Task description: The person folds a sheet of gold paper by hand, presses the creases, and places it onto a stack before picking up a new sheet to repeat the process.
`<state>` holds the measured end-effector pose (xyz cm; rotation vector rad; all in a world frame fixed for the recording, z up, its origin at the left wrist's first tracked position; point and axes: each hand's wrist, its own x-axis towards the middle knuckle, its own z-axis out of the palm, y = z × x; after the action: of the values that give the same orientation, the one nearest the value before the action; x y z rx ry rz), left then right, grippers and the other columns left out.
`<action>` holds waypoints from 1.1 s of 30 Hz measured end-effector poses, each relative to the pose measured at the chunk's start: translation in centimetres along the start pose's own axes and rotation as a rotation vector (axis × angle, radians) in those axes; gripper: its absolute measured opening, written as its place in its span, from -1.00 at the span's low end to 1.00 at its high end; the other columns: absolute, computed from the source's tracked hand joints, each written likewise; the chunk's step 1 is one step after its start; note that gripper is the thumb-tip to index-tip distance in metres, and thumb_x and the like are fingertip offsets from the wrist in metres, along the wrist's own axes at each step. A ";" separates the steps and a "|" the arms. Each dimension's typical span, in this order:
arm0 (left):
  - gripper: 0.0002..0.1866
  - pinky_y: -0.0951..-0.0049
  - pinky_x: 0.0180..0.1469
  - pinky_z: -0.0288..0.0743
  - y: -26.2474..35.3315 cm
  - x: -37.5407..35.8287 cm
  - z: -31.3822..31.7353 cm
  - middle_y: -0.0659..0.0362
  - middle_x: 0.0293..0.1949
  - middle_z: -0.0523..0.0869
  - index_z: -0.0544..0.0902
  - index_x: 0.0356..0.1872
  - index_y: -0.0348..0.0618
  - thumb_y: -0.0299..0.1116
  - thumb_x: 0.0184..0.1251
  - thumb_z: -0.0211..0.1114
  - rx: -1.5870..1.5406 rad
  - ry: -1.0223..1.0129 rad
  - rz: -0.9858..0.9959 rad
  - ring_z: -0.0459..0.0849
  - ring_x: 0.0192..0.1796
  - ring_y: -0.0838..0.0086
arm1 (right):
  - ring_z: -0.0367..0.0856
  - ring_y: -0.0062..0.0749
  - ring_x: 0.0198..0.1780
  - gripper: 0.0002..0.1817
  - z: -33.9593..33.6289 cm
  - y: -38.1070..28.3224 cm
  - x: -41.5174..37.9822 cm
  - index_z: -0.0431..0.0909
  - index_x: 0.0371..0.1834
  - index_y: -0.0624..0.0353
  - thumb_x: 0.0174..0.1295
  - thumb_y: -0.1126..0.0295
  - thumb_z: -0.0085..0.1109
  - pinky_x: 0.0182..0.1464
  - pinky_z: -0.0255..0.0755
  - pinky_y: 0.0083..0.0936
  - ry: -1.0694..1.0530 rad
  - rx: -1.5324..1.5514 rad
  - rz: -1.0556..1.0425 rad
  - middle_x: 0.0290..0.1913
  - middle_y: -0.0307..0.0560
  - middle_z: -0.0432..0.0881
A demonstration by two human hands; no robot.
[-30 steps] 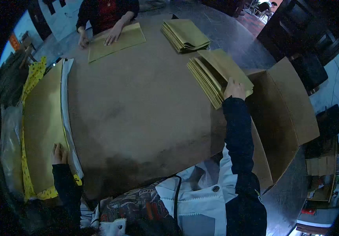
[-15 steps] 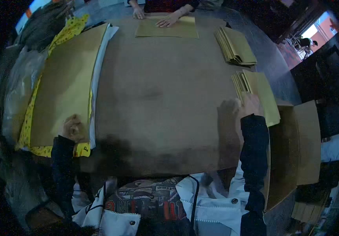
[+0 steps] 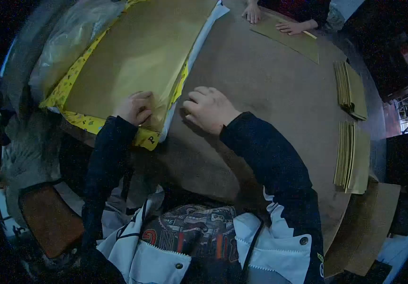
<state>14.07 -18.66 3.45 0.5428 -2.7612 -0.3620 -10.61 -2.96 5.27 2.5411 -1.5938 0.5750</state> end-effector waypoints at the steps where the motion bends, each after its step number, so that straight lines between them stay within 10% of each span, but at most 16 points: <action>1: -0.87 0.22 0.05 0.48 0.1 -0.2 0.1 -0.01 0.00 0.63 0.63 -0.51 -0.19 -0.34 0.02 0.28 0.027 -0.016 -0.041 0.57 0.03 0.10 | 0.44 -0.06 0.19 -0.61 0.5 -0.4 1.0 0.50 -0.03 0.11 0.05 0.31 0.28 0.21 0.35 -0.23 -0.030 0.017 -0.005 0.04 -0.01 0.52; 10: -0.85 0.21 0.15 0.40 0.4 -0.7 -0.2 -0.02 0.09 0.60 0.59 -0.50 -0.22 -0.35 0.09 0.28 -0.023 0.036 -0.084 0.53 0.11 0.07 | 0.26 -0.02 0.36 -0.56 4.5 0.0 6.5 0.47 0.11 -0.04 0.09 0.35 0.18 0.27 0.24 0.00 0.116 -0.225 -0.103 0.21 -0.01 0.41; 15: -0.88 0.23 0.03 0.49 0.4 -0.6 -0.5 0.13 -0.01 0.66 0.66 -0.47 -0.17 -0.35 0.10 0.24 -0.011 0.072 -0.104 0.57 0.03 0.15 | 0.50 -0.14 0.16 -0.67 4.7 0.2 8.0 0.55 -0.02 0.02 0.09 0.37 0.18 0.17 0.37 -0.19 -0.194 -0.062 -0.059 0.08 -0.10 0.55; 23: -0.83 0.30 0.17 0.38 -1.3 -2.1 -0.6 0.00 -0.01 0.64 0.62 -0.31 -0.20 -0.34 0.17 0.35 -0.667 0.034 -0.180 0.56 0.08 0.24 | 0.58 -0.14 -0.02 -0.83 4.9 0.9 8.6 0.61 -0.18 0.11 0.19 0.39 0.14 0.00 0.50 -0.31 -0.115 0.105 0.008 -0.06 -0.09 0.62; 33: -0.62 0.28 0.32 0.26 -2.2 -2.7 -0.7 0.00 0.13 0.58 0.62 -0.19 -0.17 -0.25 0.00 0.53 -0.660 -0.032 -0.129 0.40 0.32 0.17 | 0.57 -0.15 -0.02 -0.84 4.5 0.8 8.8 0.61 -0.21 0.12 0.25 0.33 0.10 -0.02 0.50 -0.29 -0.134 0.177 0.080 -0.09 -0.13 0.62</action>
<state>17.44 -19.67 2.73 0.5313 -2.4210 -1.2514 -6.77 -12.00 4.19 2.7050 -1.7704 0.5894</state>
